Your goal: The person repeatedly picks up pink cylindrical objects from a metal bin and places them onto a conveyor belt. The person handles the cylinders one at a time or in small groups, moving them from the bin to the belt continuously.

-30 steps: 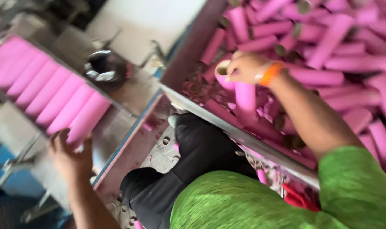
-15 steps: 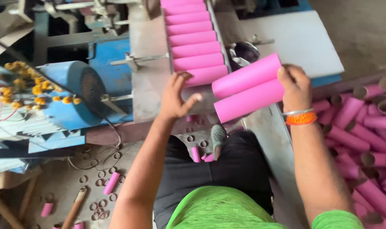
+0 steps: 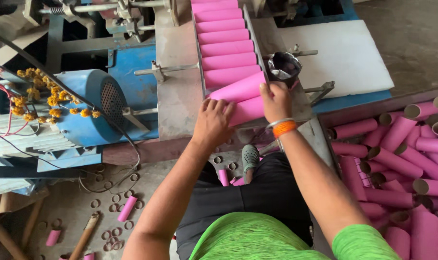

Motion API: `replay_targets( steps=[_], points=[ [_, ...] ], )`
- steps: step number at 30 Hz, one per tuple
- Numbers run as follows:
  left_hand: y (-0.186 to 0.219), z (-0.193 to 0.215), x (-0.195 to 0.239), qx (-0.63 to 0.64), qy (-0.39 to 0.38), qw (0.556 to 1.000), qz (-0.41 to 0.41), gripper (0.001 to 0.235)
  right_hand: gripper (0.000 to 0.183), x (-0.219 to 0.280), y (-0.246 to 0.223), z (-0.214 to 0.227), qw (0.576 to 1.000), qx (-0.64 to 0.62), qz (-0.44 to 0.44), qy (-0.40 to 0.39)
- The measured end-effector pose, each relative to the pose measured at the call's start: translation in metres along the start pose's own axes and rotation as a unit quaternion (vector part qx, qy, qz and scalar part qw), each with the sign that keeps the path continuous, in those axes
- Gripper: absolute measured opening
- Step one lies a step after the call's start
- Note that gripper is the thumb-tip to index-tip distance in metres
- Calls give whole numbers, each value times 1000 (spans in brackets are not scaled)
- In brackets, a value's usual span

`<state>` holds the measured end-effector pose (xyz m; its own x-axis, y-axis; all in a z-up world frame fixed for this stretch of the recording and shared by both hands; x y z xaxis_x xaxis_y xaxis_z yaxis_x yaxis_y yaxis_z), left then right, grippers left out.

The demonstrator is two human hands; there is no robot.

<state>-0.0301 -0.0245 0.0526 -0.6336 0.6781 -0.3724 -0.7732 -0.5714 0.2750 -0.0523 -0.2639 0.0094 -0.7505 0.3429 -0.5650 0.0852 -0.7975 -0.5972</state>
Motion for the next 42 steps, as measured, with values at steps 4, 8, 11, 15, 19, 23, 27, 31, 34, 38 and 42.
replay_targets(
  steps=[4, 8, 11, 15, 19, 23, 27, 31, 34, 38, 42],
  points=[
    [-10, -17, -7, -88, -35, 995, 41, 66, 24, -1, 9, 2, 991, 97, 89, -25],
    [-11, -27, -15, -71, -33, 996, 37, 68, 24, -2, 39, 50, 995, 50, 57, -64],
    [-9, -39, -36, -140, -82, 986, 24, 64, 25, 14, 61, 114, 996, -19, -23, -85],
    [-13, -30, -42, -16, 2, 1000, -22, 68, 28, 71, 92, 223, 987, 4, -126, -101],
    [-37, -28, -34, 10, 32, 999, -38, 61, 35, 166, 146, 333, 955, 31, -288, -61],
    [-62, -38, -29, 55, 47, 996, -50, 56, 42, 283, 185, 393, 873, 191, -435, -113],
    [-76, -47, -27, 31, 55, 995, -73, 50, 57, 334, 189, 367, 868, 213, -368, -259],
    [-85, -46, -19, 42, 35, 998, -40, 47, 58, 299, 154, 329, 802, 259, -409, -350],
    [-80, -47, -22, 31, 40, 998, -36, 46, 53, 233, 67, 356, 933, 37, -328, -140],
    [-79, -46, -21, 37, 35, 999, 5, 47, 49, 163, -52, 400, 978, -166, -103, -72],
    [-76, -47, -22, 30, 24, 999, 4, 48, 39, 161, -51, 378, 957, -219, -179, 68]
  ],
)
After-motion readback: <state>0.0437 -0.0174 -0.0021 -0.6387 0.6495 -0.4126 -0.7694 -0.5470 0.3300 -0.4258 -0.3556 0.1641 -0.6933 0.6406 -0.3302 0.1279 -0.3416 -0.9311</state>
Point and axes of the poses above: each hand's wrist, its own x-axis away from the middle knuckle, its own z-axis out of the back of the hand, y = z × x, the point moved 5 cm from there along -x, towards the middle knuckle, and after that the axes turned 5 degrees about z, right-handed, at the moved point
